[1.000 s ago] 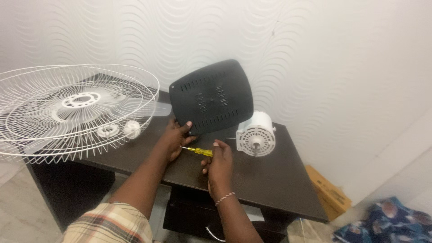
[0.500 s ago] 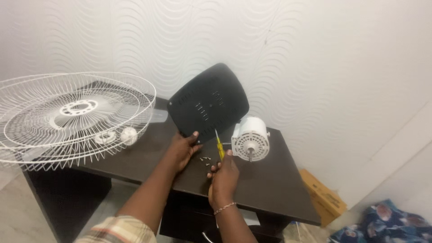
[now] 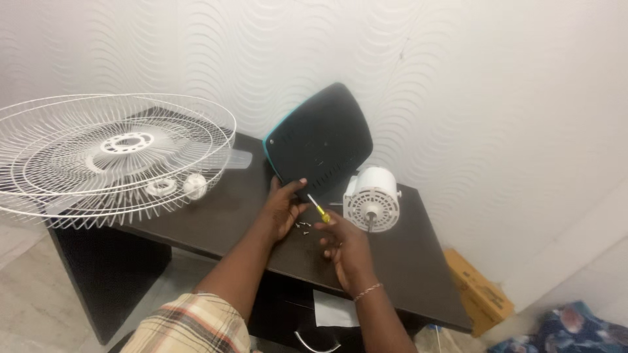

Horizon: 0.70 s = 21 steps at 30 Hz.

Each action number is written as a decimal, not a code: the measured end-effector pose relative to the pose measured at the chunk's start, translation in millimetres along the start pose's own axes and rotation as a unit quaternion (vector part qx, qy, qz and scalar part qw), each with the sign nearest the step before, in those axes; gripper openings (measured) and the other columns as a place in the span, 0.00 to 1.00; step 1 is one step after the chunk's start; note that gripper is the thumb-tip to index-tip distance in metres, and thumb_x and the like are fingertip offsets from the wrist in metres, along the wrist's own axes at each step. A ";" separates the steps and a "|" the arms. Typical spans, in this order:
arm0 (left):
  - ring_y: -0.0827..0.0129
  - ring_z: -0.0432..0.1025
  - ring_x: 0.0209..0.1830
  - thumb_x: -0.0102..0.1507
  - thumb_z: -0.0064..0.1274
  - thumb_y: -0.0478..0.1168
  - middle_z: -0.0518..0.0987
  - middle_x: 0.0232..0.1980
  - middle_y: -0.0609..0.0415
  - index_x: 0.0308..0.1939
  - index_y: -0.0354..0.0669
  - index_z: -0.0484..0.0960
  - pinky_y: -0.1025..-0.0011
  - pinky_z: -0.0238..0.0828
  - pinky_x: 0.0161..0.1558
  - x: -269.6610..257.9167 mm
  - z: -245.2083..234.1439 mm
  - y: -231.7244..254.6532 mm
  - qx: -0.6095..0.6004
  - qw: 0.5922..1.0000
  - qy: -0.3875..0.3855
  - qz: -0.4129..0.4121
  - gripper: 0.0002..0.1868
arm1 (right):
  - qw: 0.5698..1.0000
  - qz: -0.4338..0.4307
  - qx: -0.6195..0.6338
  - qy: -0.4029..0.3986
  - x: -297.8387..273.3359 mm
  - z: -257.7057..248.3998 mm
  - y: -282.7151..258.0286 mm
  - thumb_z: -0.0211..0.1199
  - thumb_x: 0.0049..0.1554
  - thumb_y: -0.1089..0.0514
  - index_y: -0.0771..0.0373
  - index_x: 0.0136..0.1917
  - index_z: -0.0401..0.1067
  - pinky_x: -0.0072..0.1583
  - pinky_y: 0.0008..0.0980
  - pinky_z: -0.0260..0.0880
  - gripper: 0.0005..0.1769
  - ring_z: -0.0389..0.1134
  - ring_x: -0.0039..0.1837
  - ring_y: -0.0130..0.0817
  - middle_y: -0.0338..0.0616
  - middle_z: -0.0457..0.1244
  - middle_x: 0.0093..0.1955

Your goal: The person uses a screwdriver to remove screws from the back cover of an electric fan. They then detach the cover and proceed to unscrew internal components inside the fan housing.

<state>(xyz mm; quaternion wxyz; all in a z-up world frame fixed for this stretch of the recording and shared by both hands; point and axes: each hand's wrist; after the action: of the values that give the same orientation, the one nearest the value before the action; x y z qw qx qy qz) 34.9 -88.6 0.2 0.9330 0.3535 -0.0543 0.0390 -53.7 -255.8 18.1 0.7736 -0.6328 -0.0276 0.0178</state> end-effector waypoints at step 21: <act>0.44 0.62 0.73 0.63 0.52 0.45 0.63 0.73 0.33 0.74 0.32 0.52 0.45 0.67 0.68 -2.0 2.1 -3.6 0.042 0.999 -0.021 -0.015 0.41 | 0.976 -0.020 -0.183 0.119 -15.4 13.8 1.6 0.61 0.60 0.50 0.58 0.62 0.80 0.27 0.22 0.58 0.20 0.60 0.27 0.21 0.36 0.62 0.31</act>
<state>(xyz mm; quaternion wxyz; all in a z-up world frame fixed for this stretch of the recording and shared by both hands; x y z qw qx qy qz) 33.2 -92.8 -0.8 0.9165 0.3939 -0.0664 0.0197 -70.0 -243.0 18.9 0.6423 -0.7609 0.0487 -0.0783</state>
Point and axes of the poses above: each hand's wrist, its own x-axis towards the middle knuckle, its own z-axis out of the palm, y = z × x
